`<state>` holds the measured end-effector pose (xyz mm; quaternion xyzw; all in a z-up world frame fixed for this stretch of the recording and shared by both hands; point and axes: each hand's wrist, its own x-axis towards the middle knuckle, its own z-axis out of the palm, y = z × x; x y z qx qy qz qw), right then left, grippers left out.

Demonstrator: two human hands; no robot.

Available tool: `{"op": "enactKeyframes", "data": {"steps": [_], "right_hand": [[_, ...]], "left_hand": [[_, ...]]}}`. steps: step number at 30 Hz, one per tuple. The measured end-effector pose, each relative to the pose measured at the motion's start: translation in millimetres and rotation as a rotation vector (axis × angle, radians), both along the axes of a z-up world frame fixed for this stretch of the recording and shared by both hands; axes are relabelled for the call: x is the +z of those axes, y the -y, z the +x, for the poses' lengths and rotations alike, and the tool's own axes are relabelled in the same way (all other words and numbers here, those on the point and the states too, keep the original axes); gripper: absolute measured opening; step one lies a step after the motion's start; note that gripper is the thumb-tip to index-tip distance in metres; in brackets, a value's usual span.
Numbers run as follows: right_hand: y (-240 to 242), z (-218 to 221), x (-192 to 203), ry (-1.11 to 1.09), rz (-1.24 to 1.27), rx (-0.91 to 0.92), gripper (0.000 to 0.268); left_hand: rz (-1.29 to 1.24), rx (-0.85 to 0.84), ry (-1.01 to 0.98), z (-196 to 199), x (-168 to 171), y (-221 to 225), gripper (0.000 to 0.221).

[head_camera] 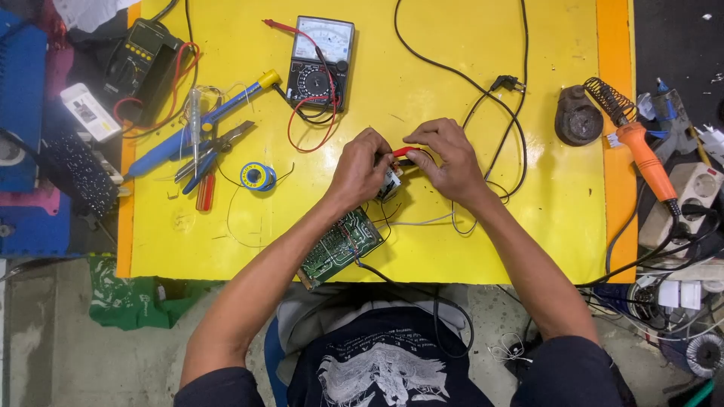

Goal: A person is preparing and testing electronic components on a workbench, including using a multimeter and stripping wires.

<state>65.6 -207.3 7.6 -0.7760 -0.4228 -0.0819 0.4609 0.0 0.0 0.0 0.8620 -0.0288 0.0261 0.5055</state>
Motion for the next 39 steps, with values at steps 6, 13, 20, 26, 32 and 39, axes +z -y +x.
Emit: {"op": "enactKeyframes", "data": {"steps": [6, 13, 20, 26, 32, 39], "right_hand": [[-4, -21, -12, 0.313, -0.046, -0.07, 0.01], [-14, -28, -10, 0.429, -0.076, -0.119, 0.009], [-15, -26, -13, 0.394, -0.074, -0.119, 0.012], [10, 4, -9, 0.21, -0.077, -0.181, 0.013], [39, 78, 15, -0.308, -0.745, -0.608, 0.052], [53, 91, -27, -0.186, -0.661, -0.749, 0.036]], "left_hand": [[0.038, -0.039, -0.055, 4, -5, 1, 0.007], [0.055, -0.061, 0.01, 5, -10, 1, 0.004], [0.073, -0.074, 0.025, 5, -6, 1, 0.004], [0.05, -0.021, -0.103, 3, 10, 0, 0.005], [0.109, 0.045, -0.259, 2, 37, -3, 0.015], [0.161, 0.026, -0.069, -24, 46, -18, 0.033]]}}
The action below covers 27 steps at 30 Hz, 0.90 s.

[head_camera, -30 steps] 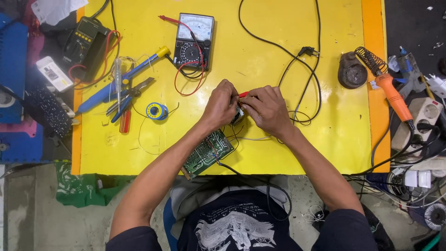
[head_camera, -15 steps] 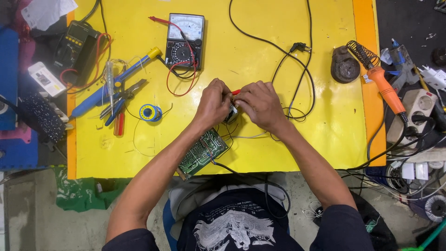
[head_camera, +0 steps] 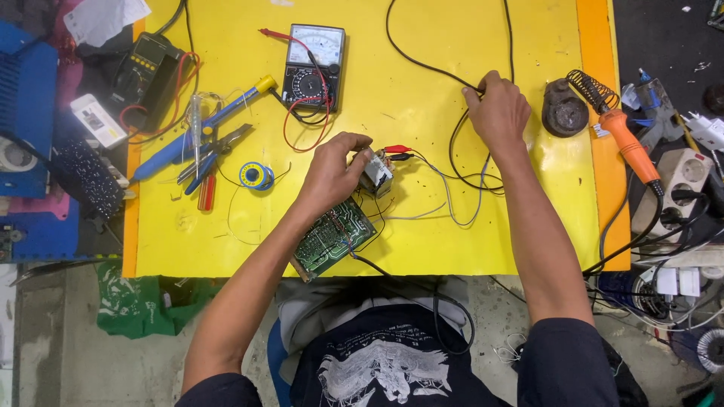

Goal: A person is preparing and testing electronic components on a workbench, including using a multimeter and stripping wires.

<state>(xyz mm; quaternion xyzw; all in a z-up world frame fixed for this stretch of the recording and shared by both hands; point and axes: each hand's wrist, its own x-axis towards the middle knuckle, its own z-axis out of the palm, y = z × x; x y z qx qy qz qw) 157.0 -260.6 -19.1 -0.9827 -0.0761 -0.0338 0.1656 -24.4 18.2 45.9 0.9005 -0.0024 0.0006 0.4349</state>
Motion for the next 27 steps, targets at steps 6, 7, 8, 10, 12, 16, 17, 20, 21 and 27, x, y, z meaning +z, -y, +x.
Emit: {"op": "enactKeyframes", "data": {"steps": [6, 7, 8, 10, 12, 16, 17, 20, 21, 27], "right_hand": [[25, -63, 28, 0.467, 0.655, 0.073, 0.031], [21, -86, 53, 0.466, 0.653, 0.073, 0.031], [16, -110, 78, 0.328, 0.912, 0.056, 0.04], [7, -145, 105, 0.176, 1.165, 0.041, 0.049], [-1, -170, 110, 0.067, 1.135, 0.141, 0.026], [-36, -171, 52, 0.048, 0.886, 0.442, 0.024], [-46, -176, 48, 0.032, 0.811, 0.484, 0.026], [-62, -181, 27, 0.083, 0.67, 0.488, 0.03], [-64, -181, 19, 0.153, 0.601, 0.446, 0.03], [-66, -180, 18, 0.231, 0.604, 0.45, 0.021]], "left_hand": [[0.203, -0.036, -0.003, -72, 65, -19, 0.037], [0.201, -0.036, -0.004, -81, 58, -22, 0.037], [0.224, -0.009, 0.013, -89, 51, -26, 0.034], [0.245, 0.018, 0.029, -97, 37, -25, 0.031], [0.328, 0.026, 0.117, -98, 24, -16, 0.023], [0.287, -0.058, 0.185, -58, 20, 7, 0.019], [0.313, -0.123, 0.17, -48, 18, 13, 0.023], [0.317, -0.194, 0.127, -26, 5, 16, 0.024], [0.293, -0.205, 0.101, -19, -1, 16, 0.02], [0.172, -0.221, 0.088, -17, 0, 3, 0.009]]}}
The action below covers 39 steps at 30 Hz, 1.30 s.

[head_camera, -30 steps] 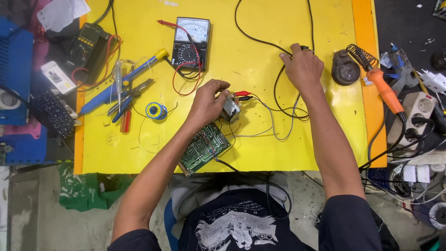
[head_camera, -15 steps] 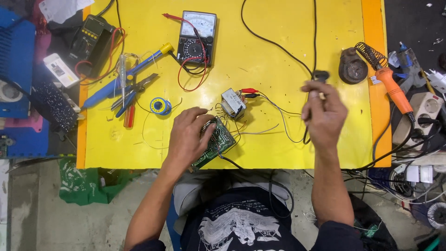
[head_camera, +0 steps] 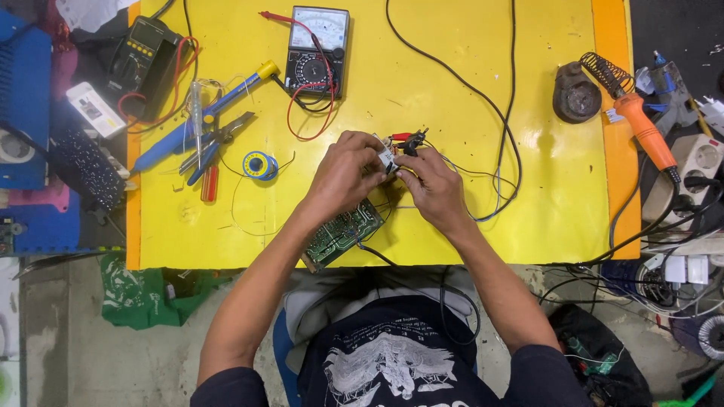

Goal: A person is preparing and testing electronic components on a workbench, including using a multimeter and stripping wires.

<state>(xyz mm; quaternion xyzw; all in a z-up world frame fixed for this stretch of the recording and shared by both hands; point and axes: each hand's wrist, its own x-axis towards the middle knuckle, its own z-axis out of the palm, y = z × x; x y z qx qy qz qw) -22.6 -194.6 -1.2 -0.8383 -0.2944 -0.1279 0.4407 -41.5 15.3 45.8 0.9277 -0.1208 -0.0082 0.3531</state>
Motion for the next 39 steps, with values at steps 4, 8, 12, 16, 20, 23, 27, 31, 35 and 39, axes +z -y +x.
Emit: {"op": "enactKeyframes", "data": {"steps": [4, 8, 12, 16, 20, 23, 27, 31, 35, 39], "right_hand": [[3, 1, 4, 0.018, -0.045, 0.007, 0.018], [3, 3, -2, 0.056, -0.044, 0.022, 0.015], [4, 6, -8, 0.088, 0.016, 0.017, 0.012], [11, 11, -7, 0.081, 0.079, 0.008, 0.012], [18, 12, -13, 0.069, 0.068, 0.003, 0.011], [18, 9, -10, 0.054, 0.061, -0.009, 0.012], [17, 6, -2, 0.017, 0.062, -0.011, 0.014], [21, 0, 7, 0.162, 0.013, -0.08, 0.014], [31, -26, 0, 0.439, 0.019, -0.229, 0.015], [11, -55, 11, 0.333, -0.032, -0.229, 0.028]], "left_hand": [[-0.139, -0.023, -0.009, -6, 1, -12, 0.006], [-0.263, 0.073, -0.019, -9, 6, -22, 0.006], [-0.273, 0.123, -0.052, -19, 26, -33, 0.01], [-0.239, 0.126, -0.082, -34, 28, -44, 0.013], [-0.25, 0.161, -0.193, -40, 31, -44, 0.017], [-0.229, 0.155, -0.215, -37, 35, -38, 0.02], [-0.143, 0.17, -0.198, -27, 30, -29, 0.019], [-0.143, 0.185, -0.296, -16, 32, -21, 0.023], [-0.103, 0.217, -0.339, -8, 24, -23, 0.024], [-0.078, 0.249, -0.282, 8, -5, -33, 0.03]]}}
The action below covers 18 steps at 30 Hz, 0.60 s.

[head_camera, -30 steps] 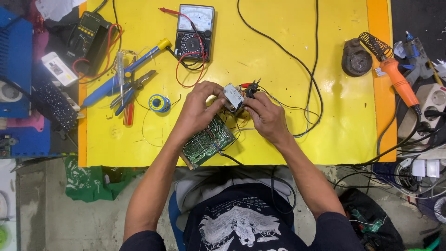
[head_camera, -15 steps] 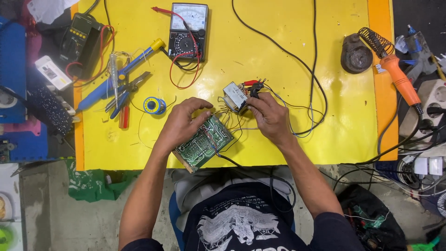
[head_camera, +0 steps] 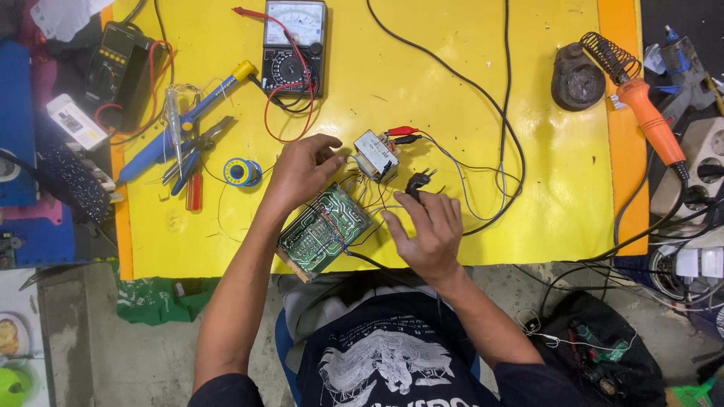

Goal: A person is preparing and testing electronic components on a workbench, including using a multimeter and stripping wires.

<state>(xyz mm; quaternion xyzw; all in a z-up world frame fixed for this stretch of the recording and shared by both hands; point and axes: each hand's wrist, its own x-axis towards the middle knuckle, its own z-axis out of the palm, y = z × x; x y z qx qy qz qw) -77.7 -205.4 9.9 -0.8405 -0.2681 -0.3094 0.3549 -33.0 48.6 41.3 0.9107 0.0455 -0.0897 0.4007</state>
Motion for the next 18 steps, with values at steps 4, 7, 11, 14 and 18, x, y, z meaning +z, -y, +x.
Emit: {"op": "enactKeyframes", "data": {"steps": [4, 7, 11, 14, 18], "right_hand": [[-8, -6, -10, -0.14, -0.11, 0.03, 0.02], [0, -12, -11, -0.28, 0.062, 0.078, 0.009], [10, -23, -6, -0.537, 0.329, 0.198, 0.007], [14, -25, 0, -0.572, 0.377, 0.218, 0.005], [25, -35, 4, -0.58, 0.4, 0.211, 0.004]], "left_hand": [[-0.021, -0.078, -0.106, 17, -23, 1, 0.031], [-0.067, -0.112, -0.038, 16, -12, 2, 0.01], [-0.366, -0.185, 0.091, 0, 52, 16, 0.03], [-0.354, -0.146, 0.06, -6, 59, 8, 0.039], [-0.058, -0.083, -0.236, -16, 72, -5, 0.048]]}}
